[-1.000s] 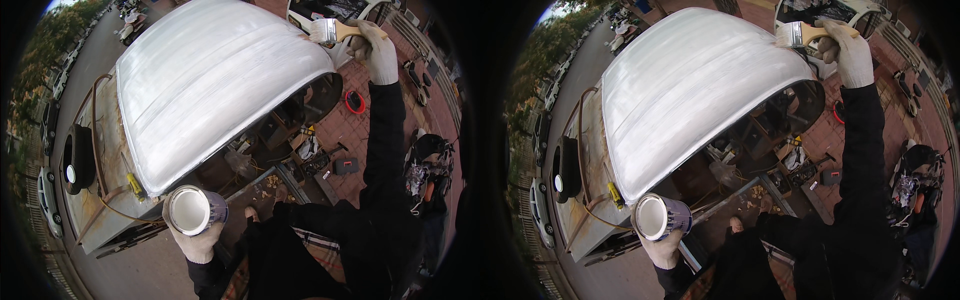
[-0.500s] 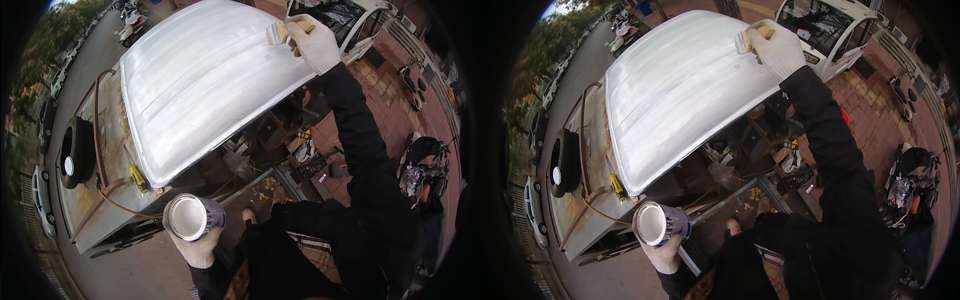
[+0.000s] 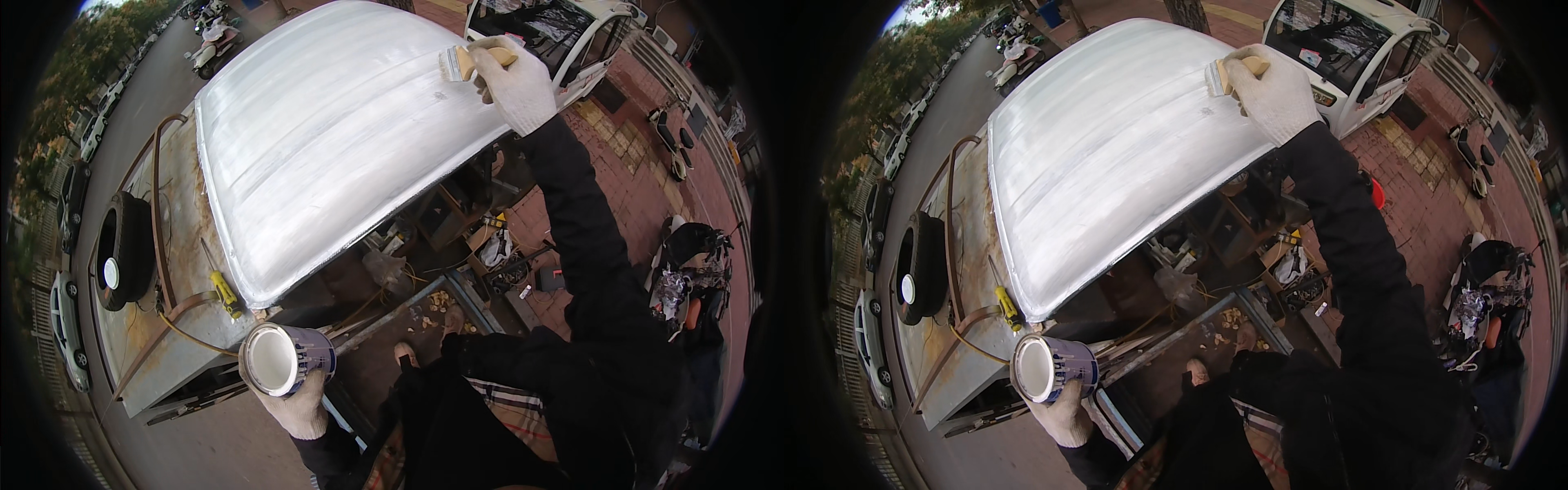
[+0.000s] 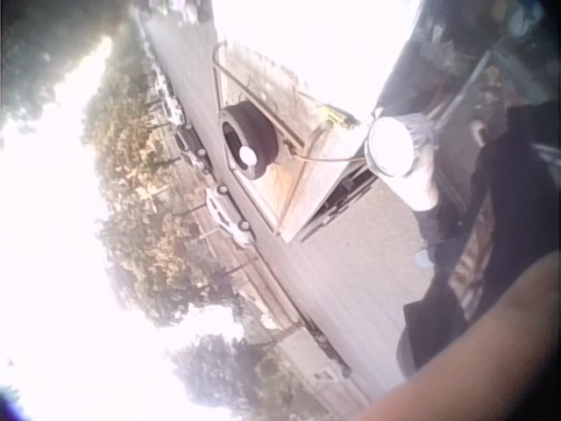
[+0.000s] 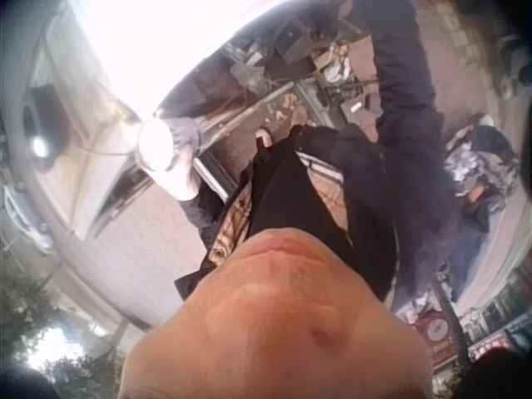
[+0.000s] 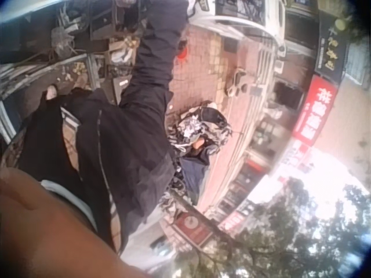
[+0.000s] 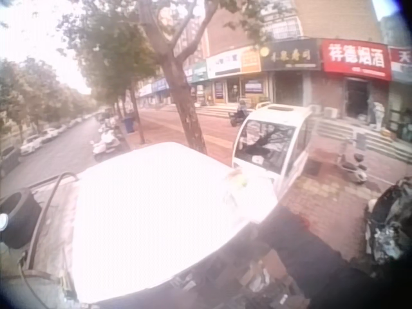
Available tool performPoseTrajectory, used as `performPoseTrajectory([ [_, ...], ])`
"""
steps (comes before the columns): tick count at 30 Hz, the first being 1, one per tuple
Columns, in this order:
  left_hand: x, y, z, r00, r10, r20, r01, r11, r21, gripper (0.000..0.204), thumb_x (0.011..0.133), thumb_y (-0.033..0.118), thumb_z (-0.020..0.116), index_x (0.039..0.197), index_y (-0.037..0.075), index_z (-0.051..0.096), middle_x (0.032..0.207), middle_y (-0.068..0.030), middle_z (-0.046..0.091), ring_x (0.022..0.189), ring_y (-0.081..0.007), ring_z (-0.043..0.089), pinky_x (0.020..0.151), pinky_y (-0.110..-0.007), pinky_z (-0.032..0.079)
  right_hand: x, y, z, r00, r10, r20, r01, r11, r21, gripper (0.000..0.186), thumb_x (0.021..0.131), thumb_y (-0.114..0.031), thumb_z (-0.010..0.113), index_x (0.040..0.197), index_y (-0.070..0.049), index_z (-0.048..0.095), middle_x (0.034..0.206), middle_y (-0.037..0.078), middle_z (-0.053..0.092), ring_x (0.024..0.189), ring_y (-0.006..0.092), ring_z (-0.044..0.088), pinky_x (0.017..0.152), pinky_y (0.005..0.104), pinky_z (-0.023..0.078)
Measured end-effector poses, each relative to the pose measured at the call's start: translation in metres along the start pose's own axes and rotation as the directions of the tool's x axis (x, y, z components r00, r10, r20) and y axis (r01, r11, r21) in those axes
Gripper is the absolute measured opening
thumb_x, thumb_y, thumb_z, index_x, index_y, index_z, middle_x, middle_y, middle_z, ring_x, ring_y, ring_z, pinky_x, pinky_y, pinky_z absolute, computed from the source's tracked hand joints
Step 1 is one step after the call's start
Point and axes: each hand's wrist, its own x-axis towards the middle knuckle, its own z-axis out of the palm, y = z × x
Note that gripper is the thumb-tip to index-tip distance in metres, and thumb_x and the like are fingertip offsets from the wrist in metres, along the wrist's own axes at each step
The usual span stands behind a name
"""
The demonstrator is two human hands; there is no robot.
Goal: The person paints the roof of a three-wheeled vehicle white using a brush and a paint can. They repeatedly dip the brush into the can and apply paint in long strokes across the curved roof surface, gradually covering the rusted areas.
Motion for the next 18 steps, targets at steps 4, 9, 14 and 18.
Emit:
performPoseTrajectory([
  [4, 0.006, 0.001, -0.016, 0.998, -0.023, -0.054, 0.019, 0.997, -0.078, 0.104, 0.064, -0.002, 0.083, 0.161, 0.001, 0.045, 0.144, -0.0162, 0.063, 0.129, -0.0287, 0.065, 0.113, -0.044, 0.054, -0.002, -0.002, -0.008, 0.999, -0.019, -0.032, 0.022, 0.993, 0.120, 0.025, 0.111, -0.026, 0.068, 0.121, -0.004, 0.075, 0.079, 0.002, 0.067, 0.063, 0.0061, 0.060, 0.058, 0.0230, 0.049],
  [9, 0.027, 0.001, -0.045, 0.985, 0.046, -0.168, -0.052, 0.998, -0.034, 0.100, 0.067, 0.003, 0.085, 0.160, 0.002, 0.048, 0.140, -0.0169, 0.065, 0.123, -0.0298, 0.068, 0.105, -0.044, 0.059, -0.006, -0.004, -0.004, 0.999, 0.034, -0.004, -0.033, 0.988, 0.149, 0.026, 0.110, -0.025, 0.068, 0.121, -0.003, 0.075, 0.079, 0.002, 0.067, 0.064, 0.0065, 0.061, 0.057, 0.0237, 0.049],
  [14, 0.058, -0.007, -0.080, 0.964, 0.141, -0.227, -0.142, 0.990, 0.011, 0.096, 0.075, 0.008, 0.090, 0.160, 0.000, 0.045, 0.146, -0.0188, 0.062, 0.128, -0.0319, 0.066, 0.111, -0.048, 0.056, 0.008, -0.001, 0.014, 0.999, 0.033, 0.017, -0.032, 0.997, -0.066, 0.027, 0.111, -0.027, 0.066, 0.121, -0.002, 0.074, 0.080, 0.003, 0.067, 0.066, 0.0075, 0.062, 0.058, 0.0252, 0.051],
  [18, 0.085, -0.018, -0.108, 0.941, 0.170, -0.294, -0.154, 0.985, 0.074, 0.089, 0.082, 0.006, 0.087, 0.160, -0.001, 0.044, 0.149, -0.0198, 0.061, 0.130, -0.0321, 0.065, 0.112, -0.048, 0.055, 0.009, -0.008, 0.006, 0.999, 0.004, -0.036, -0.001, 0.997, 0.081, 0.026, 0.109, -0.025, 0.067, 0.117, -0.002, 0.075, 0.080, 0.004, 0.070, 0.067, 0.0087, 0.065, 0.059, 0.0265, 0.053],
])
